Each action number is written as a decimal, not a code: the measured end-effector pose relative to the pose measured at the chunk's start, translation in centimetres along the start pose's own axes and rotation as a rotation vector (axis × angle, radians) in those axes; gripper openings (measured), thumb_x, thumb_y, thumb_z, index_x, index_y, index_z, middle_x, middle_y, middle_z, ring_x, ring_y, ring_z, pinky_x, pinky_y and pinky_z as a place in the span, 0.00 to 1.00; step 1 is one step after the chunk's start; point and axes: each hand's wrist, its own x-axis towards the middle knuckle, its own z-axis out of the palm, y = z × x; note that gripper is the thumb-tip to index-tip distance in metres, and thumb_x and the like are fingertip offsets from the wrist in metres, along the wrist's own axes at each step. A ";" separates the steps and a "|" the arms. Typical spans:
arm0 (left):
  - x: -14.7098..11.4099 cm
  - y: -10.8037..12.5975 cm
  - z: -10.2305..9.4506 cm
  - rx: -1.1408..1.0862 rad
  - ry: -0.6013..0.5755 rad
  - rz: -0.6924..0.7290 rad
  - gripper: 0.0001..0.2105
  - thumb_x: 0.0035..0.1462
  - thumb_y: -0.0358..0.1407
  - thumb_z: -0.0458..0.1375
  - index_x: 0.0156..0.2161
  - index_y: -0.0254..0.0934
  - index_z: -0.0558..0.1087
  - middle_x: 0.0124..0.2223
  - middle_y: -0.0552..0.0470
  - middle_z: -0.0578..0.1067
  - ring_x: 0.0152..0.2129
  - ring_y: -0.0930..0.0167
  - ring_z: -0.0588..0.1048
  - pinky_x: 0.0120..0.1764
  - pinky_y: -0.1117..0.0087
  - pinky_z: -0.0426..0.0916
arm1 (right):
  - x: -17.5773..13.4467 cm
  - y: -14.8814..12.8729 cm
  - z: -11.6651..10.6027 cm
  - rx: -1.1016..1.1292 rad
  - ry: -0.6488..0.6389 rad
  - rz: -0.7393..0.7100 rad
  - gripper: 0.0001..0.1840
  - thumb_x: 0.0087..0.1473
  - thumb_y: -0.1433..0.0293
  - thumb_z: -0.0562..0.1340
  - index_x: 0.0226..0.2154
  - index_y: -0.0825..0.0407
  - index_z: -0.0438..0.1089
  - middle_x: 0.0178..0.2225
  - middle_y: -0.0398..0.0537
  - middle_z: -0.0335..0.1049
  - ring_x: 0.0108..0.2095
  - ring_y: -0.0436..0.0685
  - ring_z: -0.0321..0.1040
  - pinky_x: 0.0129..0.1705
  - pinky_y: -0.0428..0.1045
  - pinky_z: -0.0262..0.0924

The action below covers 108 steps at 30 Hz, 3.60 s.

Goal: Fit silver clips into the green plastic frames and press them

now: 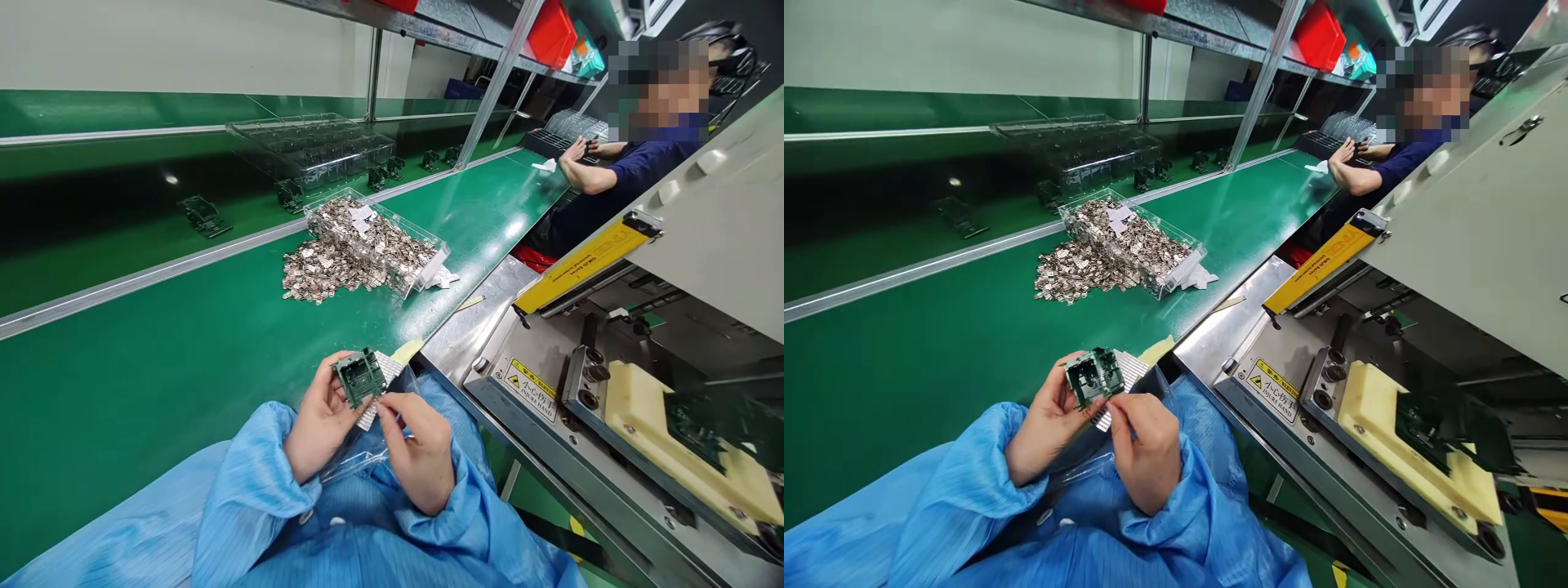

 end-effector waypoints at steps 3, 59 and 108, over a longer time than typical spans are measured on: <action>-0.4 0.5 0.1 0.036 -0.025 0.023 0.25 0.47 0.34 0.66 0.50 0.42 0.63 0.45 0.51 0.73 0.39 0.70 0.76 0.43 0.70 0.72 | 0.4 0.3 -0.5 0.205 0.095 0.170 0.05 0.58 0.71 0.61 0.35 0.50 0.73 0.33 0.47 0.73 0.30 0.54 0.68 0.31 0.48 0.62; 0.0 1.6 0.4 0.189 -0.031 -0.044 0.17 0.52 0.39 0.63 0.47 0.39 0.67 0.40 0.51 0.74 0.34 0.69 0.75 0.33 0.71 0.73 | -2.1 4.3 1.5 0.588 0.340 0.611 0.18 0.52 0.55 0.65 0.35 0.53 0.73 0.29 0.48 0.72 0.30 0.54 0.68 0.32 0.48 0.66; 2.8 -1.1 1.7 -0.026 -0.056 -0.049 0.19 0.50 0.35 0.66 0.46 0.38 0.67 0.41 0.52 0.75 0.37 0.75 0.75 0.41 0.77 0.70 | -0.4 7.7 5.2 0.520 0.236 0.451 0.20 0.56 0.53 0.57 0.27 0.52 0.66 0.22 0.42 0.61 0.23 0.52 0.56 0.26 0.47 0.53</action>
